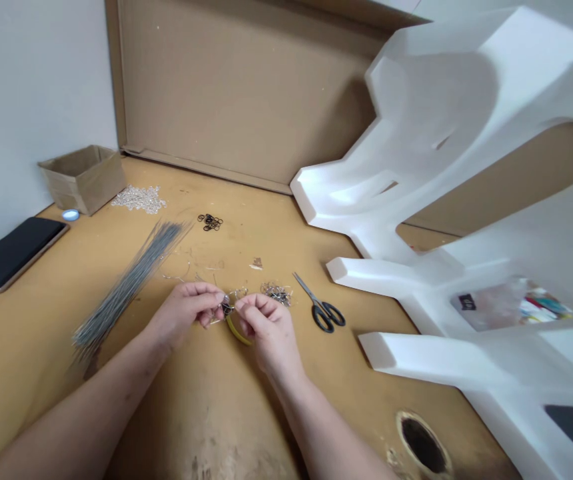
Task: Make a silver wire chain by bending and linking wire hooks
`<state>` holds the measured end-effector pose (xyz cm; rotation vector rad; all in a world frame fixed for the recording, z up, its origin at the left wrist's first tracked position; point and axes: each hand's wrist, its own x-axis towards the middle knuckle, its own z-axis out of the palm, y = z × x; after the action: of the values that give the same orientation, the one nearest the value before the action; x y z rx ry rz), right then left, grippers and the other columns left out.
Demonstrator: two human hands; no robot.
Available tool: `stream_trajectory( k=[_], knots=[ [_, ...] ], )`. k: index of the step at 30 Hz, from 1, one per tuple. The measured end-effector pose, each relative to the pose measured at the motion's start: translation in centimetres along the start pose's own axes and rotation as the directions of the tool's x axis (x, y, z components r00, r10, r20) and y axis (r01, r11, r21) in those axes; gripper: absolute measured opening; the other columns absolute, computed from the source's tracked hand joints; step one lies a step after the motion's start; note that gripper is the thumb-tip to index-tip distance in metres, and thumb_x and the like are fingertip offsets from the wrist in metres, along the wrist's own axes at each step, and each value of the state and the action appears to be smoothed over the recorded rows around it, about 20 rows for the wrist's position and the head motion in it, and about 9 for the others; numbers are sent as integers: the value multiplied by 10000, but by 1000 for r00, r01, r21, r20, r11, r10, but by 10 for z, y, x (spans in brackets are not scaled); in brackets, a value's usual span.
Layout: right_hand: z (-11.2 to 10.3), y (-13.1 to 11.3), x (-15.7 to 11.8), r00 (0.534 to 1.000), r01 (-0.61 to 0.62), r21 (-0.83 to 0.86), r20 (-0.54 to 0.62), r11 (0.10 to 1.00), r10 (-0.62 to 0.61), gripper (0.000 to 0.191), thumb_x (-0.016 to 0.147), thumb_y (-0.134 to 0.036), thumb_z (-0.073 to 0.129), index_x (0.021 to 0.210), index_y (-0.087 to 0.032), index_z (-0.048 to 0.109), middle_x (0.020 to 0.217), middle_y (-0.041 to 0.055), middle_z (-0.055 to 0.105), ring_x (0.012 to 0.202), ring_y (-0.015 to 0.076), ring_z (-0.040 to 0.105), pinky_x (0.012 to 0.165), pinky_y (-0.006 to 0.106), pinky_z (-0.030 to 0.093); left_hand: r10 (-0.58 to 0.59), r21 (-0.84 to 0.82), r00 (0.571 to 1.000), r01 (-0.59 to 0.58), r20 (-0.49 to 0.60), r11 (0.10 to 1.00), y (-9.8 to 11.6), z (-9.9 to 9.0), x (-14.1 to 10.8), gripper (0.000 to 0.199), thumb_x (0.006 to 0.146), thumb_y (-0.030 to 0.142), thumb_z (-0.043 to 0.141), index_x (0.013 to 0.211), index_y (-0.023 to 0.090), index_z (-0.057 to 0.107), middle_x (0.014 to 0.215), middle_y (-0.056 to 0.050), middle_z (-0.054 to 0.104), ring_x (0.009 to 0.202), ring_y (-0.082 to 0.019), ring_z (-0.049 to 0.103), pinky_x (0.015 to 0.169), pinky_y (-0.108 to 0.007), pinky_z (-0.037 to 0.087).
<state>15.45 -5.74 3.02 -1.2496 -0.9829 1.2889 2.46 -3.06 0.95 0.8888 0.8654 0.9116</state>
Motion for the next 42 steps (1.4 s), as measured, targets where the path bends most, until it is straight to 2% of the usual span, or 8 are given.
stream_trajectory(
  k=[8,16,28,42],
  knots=[
    [-1,0,1,1000,-24,29,-13,999,25,145,579,-216,576,469,-160,500,337,-77,388,344,35,250,388,203,157,-17,-12,1000,17,0,1000,2,1,-1,140,595,267,625,574,134,587,492,6,576,380,-40,394,443,-203,304],
    [-3,1,3,996,-85,110,45,990,81,190,583,-211,564,433,-168,456,313,-77,357,315,34,222,375,217,103,2,20,1000,-2,4,1000,1,2,-1,106,619,240,612,595,140,588,500,16,578,397,-39,402,455,-196,309],
    [-2,1,4,988,-152,201,45,968,146,187,560,-192,575,424,-157,450,323,-68,365,306,29,230,353,197,92,-10,-8,1000,10,-15,1000,0,3,-1,106,587,230,621,619,132,597,493,18,579,389,-39,408,453,-198,313],
    [-1,-3,4,980,-198,290,51,936,191,143,532,-182,592,457,-150,474,339,-72,373,312,23,244,343,178,94,-34,-27,999,34,-21,999,-1,5,0,170,498,223,685,610,131,596,477,41,553,333,-8,309,391,-192,257]
  ],
)
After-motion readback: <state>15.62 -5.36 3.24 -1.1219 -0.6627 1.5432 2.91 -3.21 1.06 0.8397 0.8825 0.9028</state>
